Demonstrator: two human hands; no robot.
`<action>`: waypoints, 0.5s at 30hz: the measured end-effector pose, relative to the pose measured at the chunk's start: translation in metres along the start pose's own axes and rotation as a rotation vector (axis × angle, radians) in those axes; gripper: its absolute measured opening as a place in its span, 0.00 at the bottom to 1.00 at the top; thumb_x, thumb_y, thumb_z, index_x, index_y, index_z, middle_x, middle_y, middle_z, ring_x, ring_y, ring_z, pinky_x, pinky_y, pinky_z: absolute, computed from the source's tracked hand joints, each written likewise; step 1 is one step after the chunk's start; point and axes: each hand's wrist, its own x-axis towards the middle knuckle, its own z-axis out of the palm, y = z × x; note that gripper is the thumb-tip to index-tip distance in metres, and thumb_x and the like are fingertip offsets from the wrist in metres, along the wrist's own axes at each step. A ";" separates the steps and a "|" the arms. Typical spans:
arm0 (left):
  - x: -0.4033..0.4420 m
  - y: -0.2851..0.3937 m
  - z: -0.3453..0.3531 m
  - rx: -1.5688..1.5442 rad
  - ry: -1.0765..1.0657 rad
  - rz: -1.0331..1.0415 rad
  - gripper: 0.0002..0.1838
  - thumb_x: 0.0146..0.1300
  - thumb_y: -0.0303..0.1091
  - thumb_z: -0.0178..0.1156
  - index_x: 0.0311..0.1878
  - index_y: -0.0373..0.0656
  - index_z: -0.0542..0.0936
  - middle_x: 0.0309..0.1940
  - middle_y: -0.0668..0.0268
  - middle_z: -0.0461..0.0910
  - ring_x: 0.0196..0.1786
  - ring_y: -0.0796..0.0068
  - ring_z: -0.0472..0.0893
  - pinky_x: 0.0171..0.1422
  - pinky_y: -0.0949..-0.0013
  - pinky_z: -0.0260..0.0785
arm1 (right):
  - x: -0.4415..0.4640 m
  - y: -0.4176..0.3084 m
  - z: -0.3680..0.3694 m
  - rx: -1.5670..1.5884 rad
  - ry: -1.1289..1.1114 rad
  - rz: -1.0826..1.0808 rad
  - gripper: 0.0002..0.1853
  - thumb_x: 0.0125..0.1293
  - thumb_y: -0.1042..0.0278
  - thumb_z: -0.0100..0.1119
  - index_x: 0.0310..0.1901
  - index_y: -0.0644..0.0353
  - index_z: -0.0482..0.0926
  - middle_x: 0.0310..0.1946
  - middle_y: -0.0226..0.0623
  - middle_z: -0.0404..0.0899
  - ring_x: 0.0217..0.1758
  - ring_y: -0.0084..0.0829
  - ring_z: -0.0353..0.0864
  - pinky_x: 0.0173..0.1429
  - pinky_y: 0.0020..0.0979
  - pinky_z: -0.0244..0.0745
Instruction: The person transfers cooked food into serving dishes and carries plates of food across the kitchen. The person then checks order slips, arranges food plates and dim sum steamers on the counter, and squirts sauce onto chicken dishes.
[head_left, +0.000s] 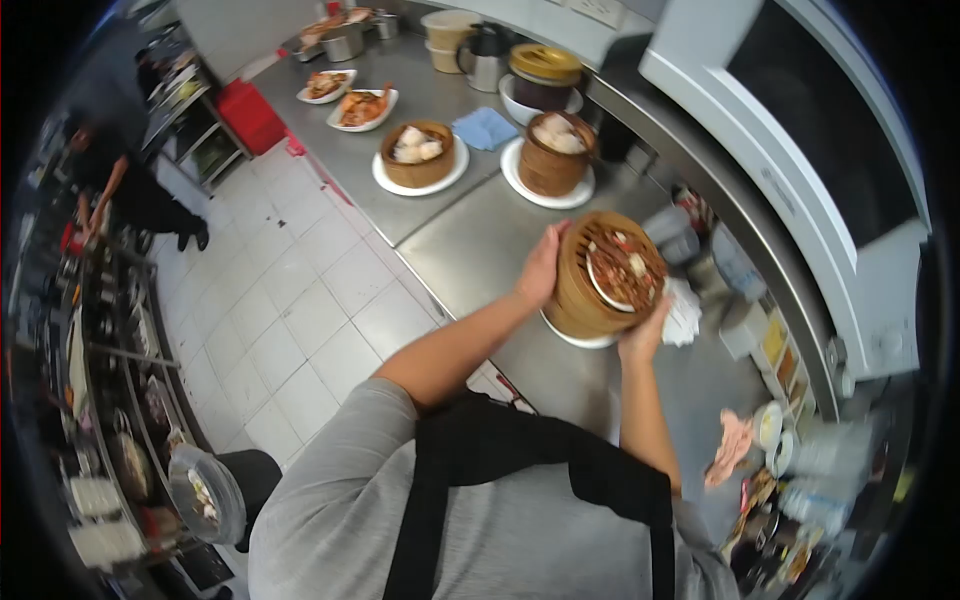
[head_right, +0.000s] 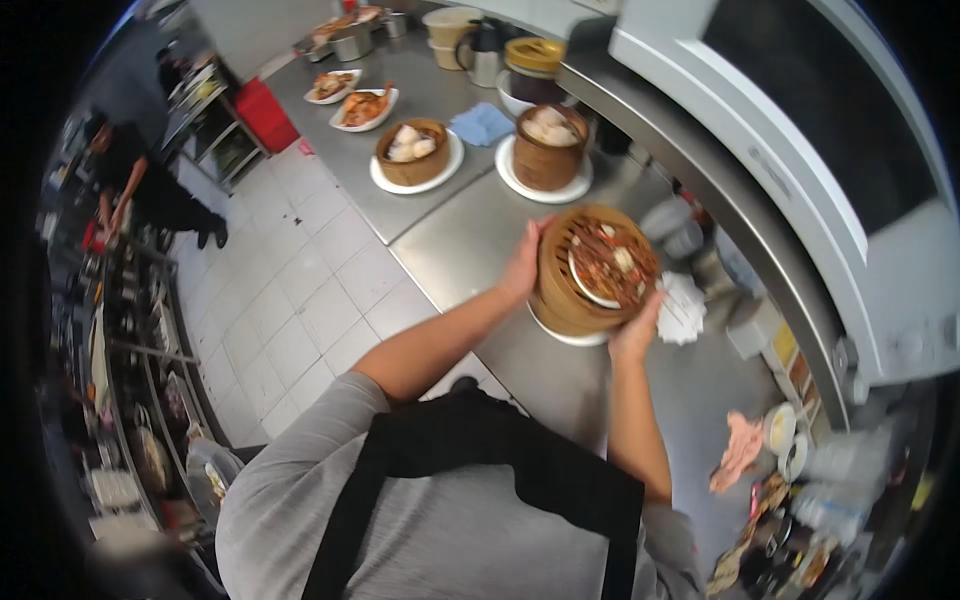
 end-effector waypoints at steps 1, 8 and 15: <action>0.000 0.002 0.001 -0.054 -0.062 -0.022 0.33 0.71 0.54 0.28 0.61 0.34 0.65 0.59 0.56 0.68 0.63 0.65 0.65 0.68 0.68 0.51 | 0.009 0.010 -0.006 0.064 0.010 -0.001 0.33 0.68 0.41 0.35 0.63 0.61 0.60 0.63 0.39 0.62 0.66 0.37 0.61 0.69 0.38 0.54; -0.006 0.063 0.017 -0.033 0.029 -0.113 0.28 0.71 0.51 0.33 0.57 0.36 0.69 0.54 0.57 0.71 0.58 0.68 0.67 0.64 0.68 0.55 | 0.006 -0.023 0.023 0.007 0.035 -0.090 0.31 0.69 0.42 0.36 0.60 0.63 0.63 0.61 0.40 0.65 0.64 0.36 0.63 0.67 0.36 0.57; 0.014 0.008 -0.002 0.165 -0.050 0.066 0.27 0.71 0.48 0.31 0.53 0.36 0.71 0.55 0.52 0.68 0.61 0.57 0.64 0.67 0.63 0.50 | 0.006 -0.004 0.014 -0.044 0.106 -0.140 0.32 0.69 0.43 0.34 0.59 0.66 0.65 0.57 0.41 0.69 0.59 0.34 0.68 0.64 0.34 0.61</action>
